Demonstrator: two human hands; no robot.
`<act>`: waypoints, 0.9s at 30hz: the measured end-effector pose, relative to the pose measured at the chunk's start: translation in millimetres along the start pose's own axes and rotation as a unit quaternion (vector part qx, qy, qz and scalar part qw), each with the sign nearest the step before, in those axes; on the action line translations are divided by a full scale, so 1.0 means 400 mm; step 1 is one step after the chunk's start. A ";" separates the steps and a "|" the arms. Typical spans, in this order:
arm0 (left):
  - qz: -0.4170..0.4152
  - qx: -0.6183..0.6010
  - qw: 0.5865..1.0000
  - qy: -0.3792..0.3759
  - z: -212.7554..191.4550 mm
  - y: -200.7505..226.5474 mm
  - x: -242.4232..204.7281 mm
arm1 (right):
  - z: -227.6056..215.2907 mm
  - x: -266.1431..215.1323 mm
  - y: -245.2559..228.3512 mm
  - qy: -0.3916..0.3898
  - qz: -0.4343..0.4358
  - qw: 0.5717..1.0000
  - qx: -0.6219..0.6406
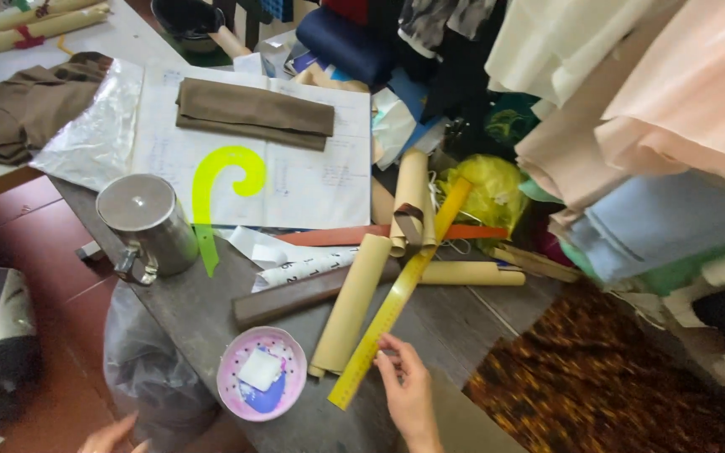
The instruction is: The person smooths a large piece of brown fabric on a table and then folds a smaller piece of light yellow fabric. They handle the materials by hand, smoothing out wrinkles and aligning edges before folding the yellow fabric in half.
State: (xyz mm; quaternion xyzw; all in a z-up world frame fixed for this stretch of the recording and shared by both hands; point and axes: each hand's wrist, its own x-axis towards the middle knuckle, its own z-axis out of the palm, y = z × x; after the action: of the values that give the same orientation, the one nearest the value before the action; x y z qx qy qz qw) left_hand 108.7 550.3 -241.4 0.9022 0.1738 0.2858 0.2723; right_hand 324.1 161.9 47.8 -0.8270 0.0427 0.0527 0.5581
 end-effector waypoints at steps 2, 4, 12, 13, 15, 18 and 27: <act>0.005 0.001 1.000 0.004 -0.078 0.222 0.256 | 0.008 0.008 -0.018 -0.003 0.098 0.995 0.020; 0.127 -0.037 0.975 -0.177 -0.191 0.506 0.410 | 0.021 0.009 -0.041 0.005 0.168 0.984 0.059; 0.422 0.105 0.894 -0.103 -0.102 0.716 0.489 | 0.095 0.027 0.061 0.014 0.100 0.991 0.085; 0.433 0.126 0.885 -0.113 -0.090 0.703 0.495 | 0.112 0.035 0.071 0.018 0.078 0.993 0.087; 0.442 0.108 0.882 -0.120 -0.097 0.714 0.511 | 0.147 0.060 0.054 0.032 0.075 0.992 0.095; 0.456 0.083 0.877 -0.129 -0.077 0.700 0.538 | 0.187 0.103 0.029 0.048 0.075 0.993 0.078; 0.184 -0.229 0.873 -0.388 -0.110 0.790 0.672 | 0.111 0.056 -0.094 0.071 0.186 0.936 0.289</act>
State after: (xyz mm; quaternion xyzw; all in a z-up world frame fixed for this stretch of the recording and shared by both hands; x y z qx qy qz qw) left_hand 340.3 443.4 88.8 0.8684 -0.1856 -0.0109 0.4597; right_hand 349.3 216.8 62.8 -0.6088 0.2489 0.0824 0.7487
